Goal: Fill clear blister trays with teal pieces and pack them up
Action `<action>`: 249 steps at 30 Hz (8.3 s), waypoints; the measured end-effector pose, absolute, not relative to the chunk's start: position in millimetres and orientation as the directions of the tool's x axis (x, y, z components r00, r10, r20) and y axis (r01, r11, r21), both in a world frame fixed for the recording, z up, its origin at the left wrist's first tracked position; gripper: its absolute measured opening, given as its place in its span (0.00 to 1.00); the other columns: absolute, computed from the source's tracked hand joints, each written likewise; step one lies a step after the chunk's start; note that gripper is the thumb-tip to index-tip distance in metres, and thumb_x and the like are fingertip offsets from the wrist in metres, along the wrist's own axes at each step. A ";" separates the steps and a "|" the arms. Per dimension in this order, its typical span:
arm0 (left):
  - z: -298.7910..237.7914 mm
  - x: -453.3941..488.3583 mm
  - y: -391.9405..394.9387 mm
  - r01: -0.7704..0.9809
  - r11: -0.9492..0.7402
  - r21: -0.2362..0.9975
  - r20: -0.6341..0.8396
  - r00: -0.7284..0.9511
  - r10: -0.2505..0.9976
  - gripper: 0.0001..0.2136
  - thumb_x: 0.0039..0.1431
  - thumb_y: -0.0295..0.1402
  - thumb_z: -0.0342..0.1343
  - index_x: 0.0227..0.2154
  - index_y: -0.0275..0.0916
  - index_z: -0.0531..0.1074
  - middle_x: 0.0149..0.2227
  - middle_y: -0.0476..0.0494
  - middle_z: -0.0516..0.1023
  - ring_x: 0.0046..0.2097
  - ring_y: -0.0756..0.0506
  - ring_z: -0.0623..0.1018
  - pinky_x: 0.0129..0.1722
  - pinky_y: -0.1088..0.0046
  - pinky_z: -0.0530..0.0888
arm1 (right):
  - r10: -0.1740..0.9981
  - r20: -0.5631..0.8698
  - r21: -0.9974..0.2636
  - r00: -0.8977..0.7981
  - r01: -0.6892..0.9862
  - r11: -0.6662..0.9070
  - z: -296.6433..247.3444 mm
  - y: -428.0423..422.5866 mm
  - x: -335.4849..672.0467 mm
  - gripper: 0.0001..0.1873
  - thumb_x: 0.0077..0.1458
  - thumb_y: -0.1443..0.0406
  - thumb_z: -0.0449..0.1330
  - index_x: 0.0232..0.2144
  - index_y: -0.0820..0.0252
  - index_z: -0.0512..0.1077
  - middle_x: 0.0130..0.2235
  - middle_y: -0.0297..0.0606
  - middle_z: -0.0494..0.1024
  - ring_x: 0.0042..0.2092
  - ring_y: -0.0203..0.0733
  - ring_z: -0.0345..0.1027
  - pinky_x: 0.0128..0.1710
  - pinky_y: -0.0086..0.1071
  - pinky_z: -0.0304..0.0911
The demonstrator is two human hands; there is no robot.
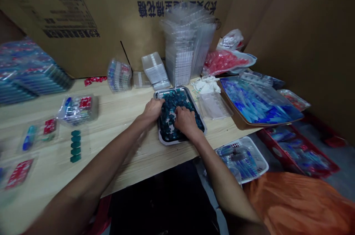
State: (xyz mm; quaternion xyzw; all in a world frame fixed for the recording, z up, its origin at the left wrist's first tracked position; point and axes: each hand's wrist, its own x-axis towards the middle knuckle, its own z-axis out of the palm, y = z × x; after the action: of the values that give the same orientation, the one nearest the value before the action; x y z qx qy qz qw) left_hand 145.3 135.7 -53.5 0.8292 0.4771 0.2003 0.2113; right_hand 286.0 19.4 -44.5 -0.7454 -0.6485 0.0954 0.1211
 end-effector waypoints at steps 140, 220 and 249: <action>-25.8 58.0 25.3 -0.125 0.054 0.991 -0.045 0.077 0.996 0.16 0.48 0.36 0.66 0.40 0.37 0.81 0.31 0.47 0.82 0.31 0.49 0.79 0.38 0.70 0.77 | 0.981 0.185 -0.852 -0.063 0.486 0.192 -31.7 14.2 203.4 0.03 0.56 0.67 0.55 0.36 0.57 0.64 0.31 0.33 0.75 0.32 0.38 0.69 0.33 0.30 0.60; -31.1 100.4 45.8 0.769 -0.560 0.308 0.173 0.534 0.828 0.12 0.63 0.28 0.50 0.41 0.40 0.79 0.40 0.39 0.80 0.45 0.39 0.77 0.46 0.63 0.73 | 0.988 0.128 -0.389 0.092 0.920 -0.035 -33.3 -11.1 260.1 0.19 0.57 0.75 0.50 0.47 0.66 0.75 0.45 0.50 0.77 0.47 0.49 0.72 0.48 0.36 0.63; -18.7 58.3 5.6 -0.189 0.106 0.976 -0.081 0.137 0.987 0.13 0.45 0.34 0.69 0.35 0.37 0.81 0.34 0.45 0.83 0.34 0.51 0.79 0.38 0.76 0.75 | 0.986 0.161 -0.890 -0.038 0.427 0.162 -24.9 0.1 203.6 0.04 0.55 0.69 0.53 0.35 0.59 0.66 0.30 0.33 0.74 0.32 0.38 0.69 0.33 0.29 0.60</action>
State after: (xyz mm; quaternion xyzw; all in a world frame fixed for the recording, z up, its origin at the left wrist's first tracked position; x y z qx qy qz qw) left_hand 58.3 5.6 -18.7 0.4553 0.4381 0.4895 0.6010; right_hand 203.6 0.1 -24.9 -0.5539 -0.6377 0.3351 0.4175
